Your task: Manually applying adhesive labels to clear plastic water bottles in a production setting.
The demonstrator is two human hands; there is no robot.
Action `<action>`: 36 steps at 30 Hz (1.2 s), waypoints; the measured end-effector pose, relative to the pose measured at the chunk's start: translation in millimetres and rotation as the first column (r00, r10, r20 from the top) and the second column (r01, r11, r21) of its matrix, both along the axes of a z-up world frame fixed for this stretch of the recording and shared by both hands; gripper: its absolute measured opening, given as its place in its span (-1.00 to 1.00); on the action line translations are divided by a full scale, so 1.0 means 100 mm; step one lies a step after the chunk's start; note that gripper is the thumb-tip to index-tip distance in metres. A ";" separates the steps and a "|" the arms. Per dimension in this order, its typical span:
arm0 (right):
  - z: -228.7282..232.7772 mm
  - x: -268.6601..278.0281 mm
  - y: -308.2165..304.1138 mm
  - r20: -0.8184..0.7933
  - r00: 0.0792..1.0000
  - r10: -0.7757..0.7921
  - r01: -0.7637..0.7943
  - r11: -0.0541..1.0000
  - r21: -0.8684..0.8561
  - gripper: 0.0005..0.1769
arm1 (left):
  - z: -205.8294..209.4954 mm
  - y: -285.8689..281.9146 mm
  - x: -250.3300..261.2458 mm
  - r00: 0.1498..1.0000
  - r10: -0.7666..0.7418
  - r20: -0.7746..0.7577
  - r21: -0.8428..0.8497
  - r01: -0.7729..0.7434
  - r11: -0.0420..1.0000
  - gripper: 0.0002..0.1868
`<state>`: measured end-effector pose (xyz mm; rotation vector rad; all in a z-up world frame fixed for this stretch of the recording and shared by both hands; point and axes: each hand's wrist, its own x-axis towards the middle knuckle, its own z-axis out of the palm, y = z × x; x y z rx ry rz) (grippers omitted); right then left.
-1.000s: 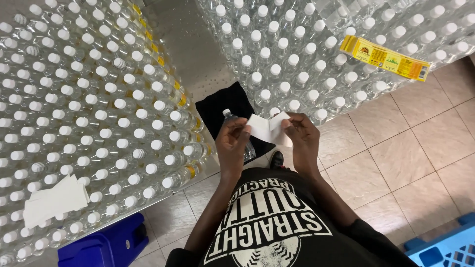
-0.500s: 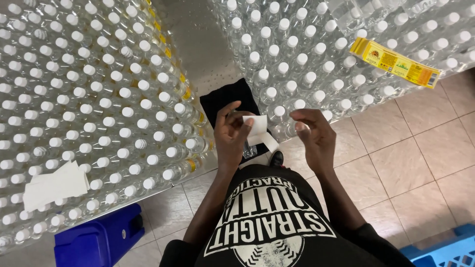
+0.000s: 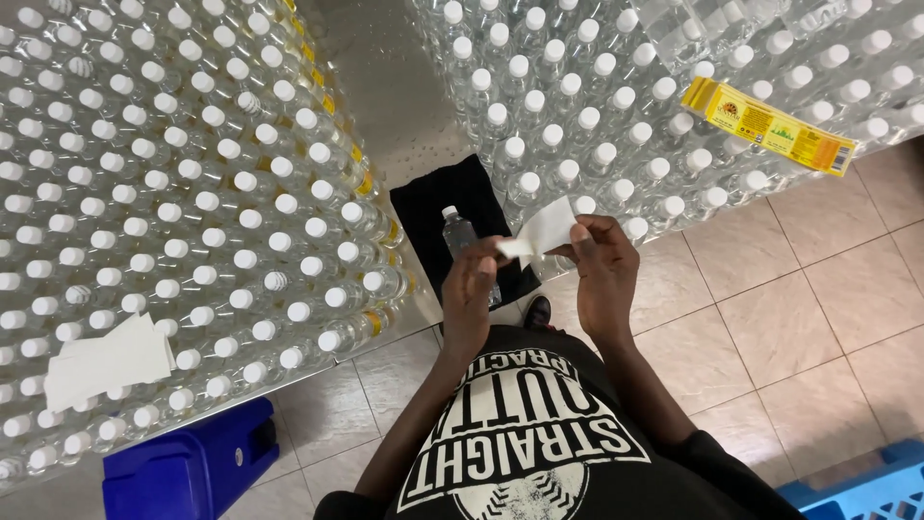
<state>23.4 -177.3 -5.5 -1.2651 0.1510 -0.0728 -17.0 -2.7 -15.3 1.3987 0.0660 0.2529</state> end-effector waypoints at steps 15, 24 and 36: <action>0.23 -0.23 0.43 0.177 0.952 0.249 -0.174 0.919 -0.354 -0.85 | -0.06 0.02 -0.07 0.997 0.014 -0.076 -0.009 -0.015 1.000 -0.61; 0.21 -0.25 0.54 0.139 0.965 0.223 -0.229 0.973 0.030 -0.89 | 0.23 0.88 -0.03 0.918 0.126 -0.376 -0.628 -0.352 0.694 -0.63; -0.01 0.21 0.08 0.157 0.983 0.100 -0.129 0.974 0.185 -0.87 | 0.22 3.57 -1.00 0.563 0.817 -0.128 -0.445 -0.769 0.460 -0.42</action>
